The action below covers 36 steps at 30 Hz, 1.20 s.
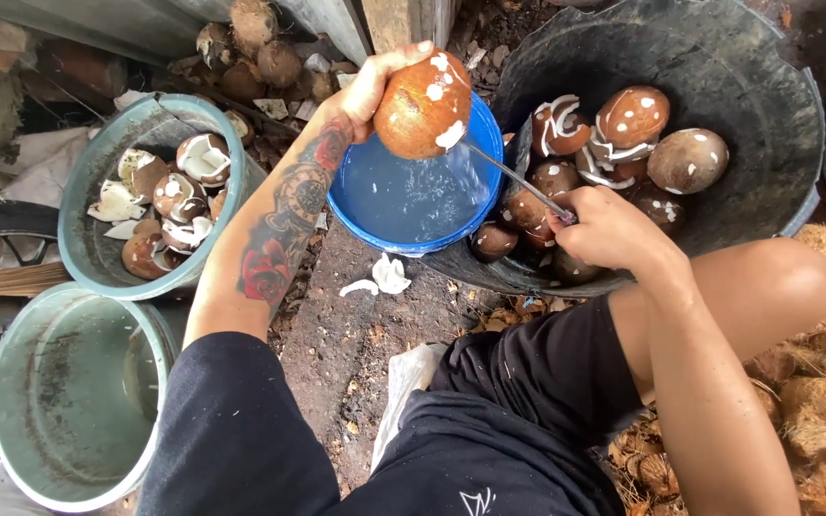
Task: Manually shucking and cleaning coconuts using a knife while sitting on the ground.
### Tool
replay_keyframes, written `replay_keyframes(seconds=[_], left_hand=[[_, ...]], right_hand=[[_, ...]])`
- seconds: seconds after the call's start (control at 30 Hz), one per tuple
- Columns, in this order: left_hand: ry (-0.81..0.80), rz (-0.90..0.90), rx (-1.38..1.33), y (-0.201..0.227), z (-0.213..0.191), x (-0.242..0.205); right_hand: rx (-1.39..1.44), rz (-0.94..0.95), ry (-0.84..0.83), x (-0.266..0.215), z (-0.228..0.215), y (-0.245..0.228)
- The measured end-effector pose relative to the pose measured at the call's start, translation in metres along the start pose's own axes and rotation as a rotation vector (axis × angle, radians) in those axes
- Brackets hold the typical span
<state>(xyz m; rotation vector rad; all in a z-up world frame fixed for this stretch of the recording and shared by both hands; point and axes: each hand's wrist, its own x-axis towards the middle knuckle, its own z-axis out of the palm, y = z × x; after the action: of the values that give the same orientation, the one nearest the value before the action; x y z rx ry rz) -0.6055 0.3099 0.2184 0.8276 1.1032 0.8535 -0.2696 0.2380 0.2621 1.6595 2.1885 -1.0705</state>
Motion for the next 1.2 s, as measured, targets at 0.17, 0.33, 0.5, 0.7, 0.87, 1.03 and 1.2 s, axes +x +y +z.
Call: replay_keyframes(seconds=[0.17,0.33,0.5,0.7,0.87,1.03,1.2], left_hand=[[0.015,0.003,0.047,0.005,0.0,-0.004],[0.031,-0.003,0.083,0.008,-0.003,-0.008],[0.036,0.018,0.12,0.007,-0.006,-0.007],[0.012,0.093,0.039,0.005,-0.009,-0.007],[0.03,0.084,0.051,0.003,-0.013,-0.008],[0.09,0.012,-0.022,0.004,-0.015,-0.01],[0.093,0.043,0.024,0.009,-0.014,-0.015]], right_hand=[[0.059,0.03,-0.039,-0.007,-0.003,-0.014],[0.057,-0.034,-0.074,-0.005,-0.002,-0.017],[-0.079,-0.151,0.014,0.018,0.013,0.006],[0.041,-0.138,-0.014,0.003,0.004,-0.016],[0.075,-0.22,0.047,0.007,0.009,-0.011],[0.109,-0.257,0.07,0.005,0.01,-0.017],[0.099,-0.278,0.108,0.008,0.015,-0.016]])
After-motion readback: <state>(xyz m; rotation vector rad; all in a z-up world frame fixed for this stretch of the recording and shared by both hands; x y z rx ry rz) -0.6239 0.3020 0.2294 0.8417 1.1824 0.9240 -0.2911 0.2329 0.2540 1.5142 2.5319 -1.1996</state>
